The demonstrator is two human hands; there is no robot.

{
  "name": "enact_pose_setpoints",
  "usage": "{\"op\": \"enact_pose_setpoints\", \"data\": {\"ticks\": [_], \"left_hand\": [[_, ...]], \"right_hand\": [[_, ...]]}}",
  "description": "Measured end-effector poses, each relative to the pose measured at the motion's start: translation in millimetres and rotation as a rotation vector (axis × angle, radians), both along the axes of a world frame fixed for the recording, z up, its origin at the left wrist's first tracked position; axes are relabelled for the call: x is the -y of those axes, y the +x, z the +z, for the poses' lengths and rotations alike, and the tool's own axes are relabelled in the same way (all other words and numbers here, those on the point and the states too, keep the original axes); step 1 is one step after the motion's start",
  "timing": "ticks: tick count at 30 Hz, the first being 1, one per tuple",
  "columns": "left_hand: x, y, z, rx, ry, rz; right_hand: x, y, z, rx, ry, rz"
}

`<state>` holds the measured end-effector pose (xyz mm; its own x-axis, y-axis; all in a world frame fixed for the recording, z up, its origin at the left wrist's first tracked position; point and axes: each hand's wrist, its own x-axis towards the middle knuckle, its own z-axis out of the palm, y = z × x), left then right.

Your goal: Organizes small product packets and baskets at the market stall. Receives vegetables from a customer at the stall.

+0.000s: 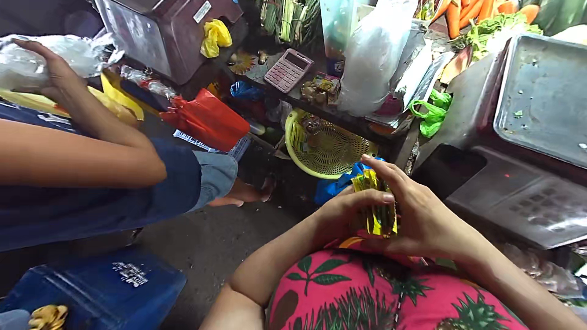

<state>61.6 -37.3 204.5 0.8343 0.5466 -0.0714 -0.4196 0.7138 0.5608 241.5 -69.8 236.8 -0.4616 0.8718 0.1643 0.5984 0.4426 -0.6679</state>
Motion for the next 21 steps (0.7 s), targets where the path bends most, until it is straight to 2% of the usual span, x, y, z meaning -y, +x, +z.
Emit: {"op": "enact_pose_setpoints", "data": {"ticks": [4, 6, 10, 12, 18, 21], "left_hand": [[-4, 0, -1, -0.01, 0.023, -0.034], [-7, 2, 0, -0.081, 0.027, -0.035], [-11, 3, -6, -0.13, 0.057, -0.03], [-8, 5, -8, -0.157, 0.069, 0.021], [-2, 6, -5, -0.284, 0.125, 0.165], [-5, -3, -4, -0.506, 0.322, 0.166]], "right_hand": [[0, -1, -4, 0.028, -0.074, -0.017], [-3, 2, -6, -0.008, -0.115, 0.018], [-9, 1, -9, 0.026, -0.043, 0.07], [-12, 0, -12, 0.091, 0.003, 0.031], [-22, -6, -13, 0.156, -0.047, -0.076], [-28, -13, -21, 0.234, -0.007, -0.193]]}}
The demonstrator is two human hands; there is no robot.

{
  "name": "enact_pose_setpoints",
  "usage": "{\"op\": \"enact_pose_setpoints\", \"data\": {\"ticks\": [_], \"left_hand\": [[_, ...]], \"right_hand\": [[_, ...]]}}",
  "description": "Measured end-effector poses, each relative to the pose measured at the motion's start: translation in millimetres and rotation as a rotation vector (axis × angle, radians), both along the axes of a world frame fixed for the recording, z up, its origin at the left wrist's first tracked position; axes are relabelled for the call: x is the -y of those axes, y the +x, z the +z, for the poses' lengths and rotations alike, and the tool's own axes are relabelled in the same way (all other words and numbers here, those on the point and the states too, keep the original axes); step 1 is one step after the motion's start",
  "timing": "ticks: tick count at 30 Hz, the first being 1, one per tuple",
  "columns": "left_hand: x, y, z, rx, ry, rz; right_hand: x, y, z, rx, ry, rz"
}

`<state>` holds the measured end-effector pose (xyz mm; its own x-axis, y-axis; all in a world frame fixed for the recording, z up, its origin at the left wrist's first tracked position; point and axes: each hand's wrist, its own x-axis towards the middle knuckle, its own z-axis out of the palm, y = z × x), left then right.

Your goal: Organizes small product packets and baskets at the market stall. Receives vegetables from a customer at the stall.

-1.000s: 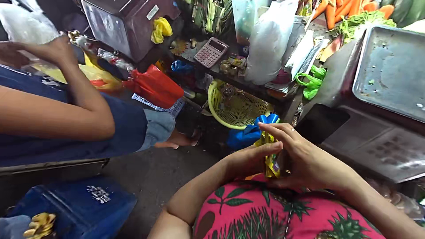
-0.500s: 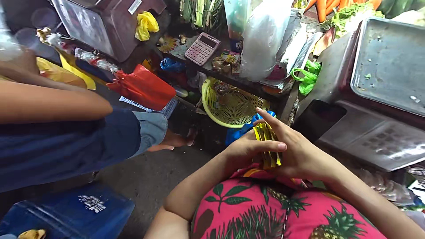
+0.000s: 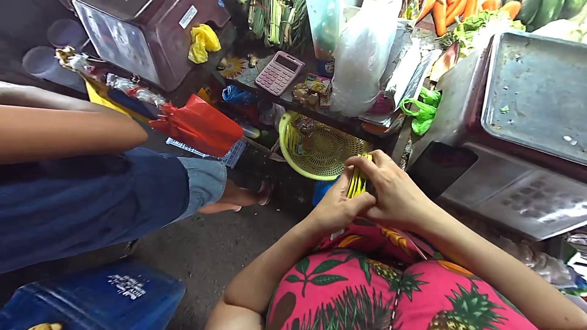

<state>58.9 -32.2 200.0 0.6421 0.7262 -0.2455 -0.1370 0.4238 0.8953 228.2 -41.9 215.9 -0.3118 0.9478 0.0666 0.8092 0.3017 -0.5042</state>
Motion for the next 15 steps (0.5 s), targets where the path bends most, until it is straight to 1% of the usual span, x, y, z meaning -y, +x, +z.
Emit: {"op": "enact_pose_setpoints", "data": {"ticks": [3, 6, 7, 9, 11, 13, 15], "left_hand": [[-4, -5, -8, -0.246, 0.196, 0.08], [-29, -15, -21, -0.447, 0.319, 0.121], [-47, -20, -26, -0.563, 0.353, 0.101], [-94, -27, -46, -0.824, 0.385, -0.016], [-139, -22, -79, -1.05, 0.368, -0.138], [-168, -11, -113, -1.189, 0.332, -0.22], [-179, -2, -136, -1.307, 0.337, -0.281]], "right_hand": [[-9, -9, -9, 0.039, -0.045, -0.124], [-12, -11, -11, -0.025, -0.09, -0.137], [-12, -10, -9, -0.031, -0.079, -0.136], [-8, -4, -3, -0.036, -0.062, -0.145], [-2, 3, 2, -0.046, -0.033, -0.174], [5, 11, 4, -0.062, 0.032, -0.196], [14, 19, 8, -0.067, 0.074, -0.205]]}}
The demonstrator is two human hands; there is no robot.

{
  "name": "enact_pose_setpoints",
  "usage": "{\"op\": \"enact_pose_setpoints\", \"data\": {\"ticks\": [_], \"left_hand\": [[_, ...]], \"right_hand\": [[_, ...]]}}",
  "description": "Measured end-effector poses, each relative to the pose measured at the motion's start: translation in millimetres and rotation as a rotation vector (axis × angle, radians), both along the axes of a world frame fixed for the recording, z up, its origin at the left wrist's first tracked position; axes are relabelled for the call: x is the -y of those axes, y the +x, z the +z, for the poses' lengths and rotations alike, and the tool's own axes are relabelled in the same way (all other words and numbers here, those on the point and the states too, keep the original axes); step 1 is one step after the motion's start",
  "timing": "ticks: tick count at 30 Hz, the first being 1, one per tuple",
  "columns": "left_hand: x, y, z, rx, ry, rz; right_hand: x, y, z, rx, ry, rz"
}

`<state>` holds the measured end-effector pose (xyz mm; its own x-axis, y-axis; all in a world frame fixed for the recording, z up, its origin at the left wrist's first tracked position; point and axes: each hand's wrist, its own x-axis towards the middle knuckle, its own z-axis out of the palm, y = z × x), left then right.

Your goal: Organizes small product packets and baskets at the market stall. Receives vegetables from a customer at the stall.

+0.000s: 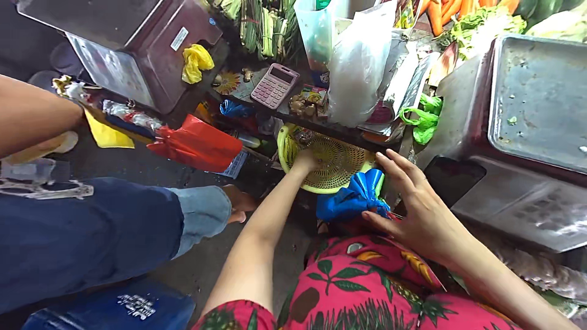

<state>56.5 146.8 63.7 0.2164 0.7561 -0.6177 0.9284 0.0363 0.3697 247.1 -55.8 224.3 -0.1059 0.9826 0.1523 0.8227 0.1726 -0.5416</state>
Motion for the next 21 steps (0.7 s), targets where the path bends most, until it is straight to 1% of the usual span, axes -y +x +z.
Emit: {"op": "enact_pose_setpoints", "data": {"ticks": [1, 3, 4, 6, 7, 9, 12, 13, 17, 21], "left_hand": [[-2, 3, -9, -0.06, 0.014, -0.016], [0, 9, -14, -0.139, 0.08, -0.026], [2, 12, -16, -0.163, 0.13, -0.034], [3, 18, -30, -0.199, 0.25, -0.076], [3, 22, -39, -0.23, 0.313, -0.128], [5, 25, -48, -0.307, 0.33, -0.281], [11, 18, -63, -0.229, 0.368, -0.51], [10, 14, -67, -0.167, 0.369, -0.546], [5, 0, -81, -0.061, 0.308, -0.611], [-2, -4, -82, -0.099, 0.274, -0.644]], "right_hand": [[4, 4, 3, -0.006, 0.018, 0.0], [12, 12, 7, -0.02, 0.054, -0.001], [16, 14, 7, -0.033, 0.07, -0.003], [21, 18, 8, -0.065, 0.094, 0.003], [21, 19, 8, -0.078, 0.108, 0.006], [22, 22, 8, -0.105, 0.136, 0.016], [23, 27, 9, -0.13, 0.158, 0.039], [24, 28, 9, -0.129, 0.159, 0.044], [26, 33, 9, -0.103, 0.152, 0.062], [30, 37, 6, -0.1, 0.152, 0.076]]}}
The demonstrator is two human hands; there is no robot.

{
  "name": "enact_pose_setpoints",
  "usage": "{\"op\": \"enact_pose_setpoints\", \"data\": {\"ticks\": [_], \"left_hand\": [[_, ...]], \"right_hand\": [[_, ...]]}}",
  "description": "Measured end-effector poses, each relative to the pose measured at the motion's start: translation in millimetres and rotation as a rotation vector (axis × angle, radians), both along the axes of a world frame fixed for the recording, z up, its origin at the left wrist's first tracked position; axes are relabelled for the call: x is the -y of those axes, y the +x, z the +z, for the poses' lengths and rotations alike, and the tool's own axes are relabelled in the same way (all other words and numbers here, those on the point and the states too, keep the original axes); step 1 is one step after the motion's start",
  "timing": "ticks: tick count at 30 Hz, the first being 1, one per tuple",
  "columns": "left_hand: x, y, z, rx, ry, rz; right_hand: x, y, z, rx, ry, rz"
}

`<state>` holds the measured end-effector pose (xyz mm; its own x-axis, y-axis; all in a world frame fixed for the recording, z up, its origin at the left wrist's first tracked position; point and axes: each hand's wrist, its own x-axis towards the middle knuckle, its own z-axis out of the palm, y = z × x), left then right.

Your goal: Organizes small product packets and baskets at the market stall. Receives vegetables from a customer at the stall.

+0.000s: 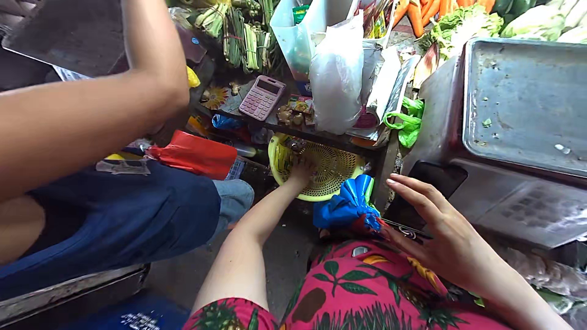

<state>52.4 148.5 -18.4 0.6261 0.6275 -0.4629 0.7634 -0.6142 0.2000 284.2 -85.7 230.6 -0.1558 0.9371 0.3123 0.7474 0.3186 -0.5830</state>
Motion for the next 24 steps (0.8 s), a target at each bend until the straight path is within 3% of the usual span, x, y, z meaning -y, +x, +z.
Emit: {"op": "enact_pose_setpoints", "data": {"ticks": [16, 19, 22, 24], "left_hand": [[0, 20, 18, -0.343, 0.057, 0.048], [4, 10, 14, -0.189, 0.044, 0.066], [7, 9, 15, -0.044, 0.167, -0.014], [10, 10, 27, -0.079, 0.186, -0.057]], "right_hand": [[16, 10, 2, -0.013, -0.005, -0.002], [20, 14, 8, -0.034, -0.006, 0.005], [28, 27, 19, -0.043, 0.017, -0.015], [38, 41, 30, -0.044, 0.048, -0.057]]}}
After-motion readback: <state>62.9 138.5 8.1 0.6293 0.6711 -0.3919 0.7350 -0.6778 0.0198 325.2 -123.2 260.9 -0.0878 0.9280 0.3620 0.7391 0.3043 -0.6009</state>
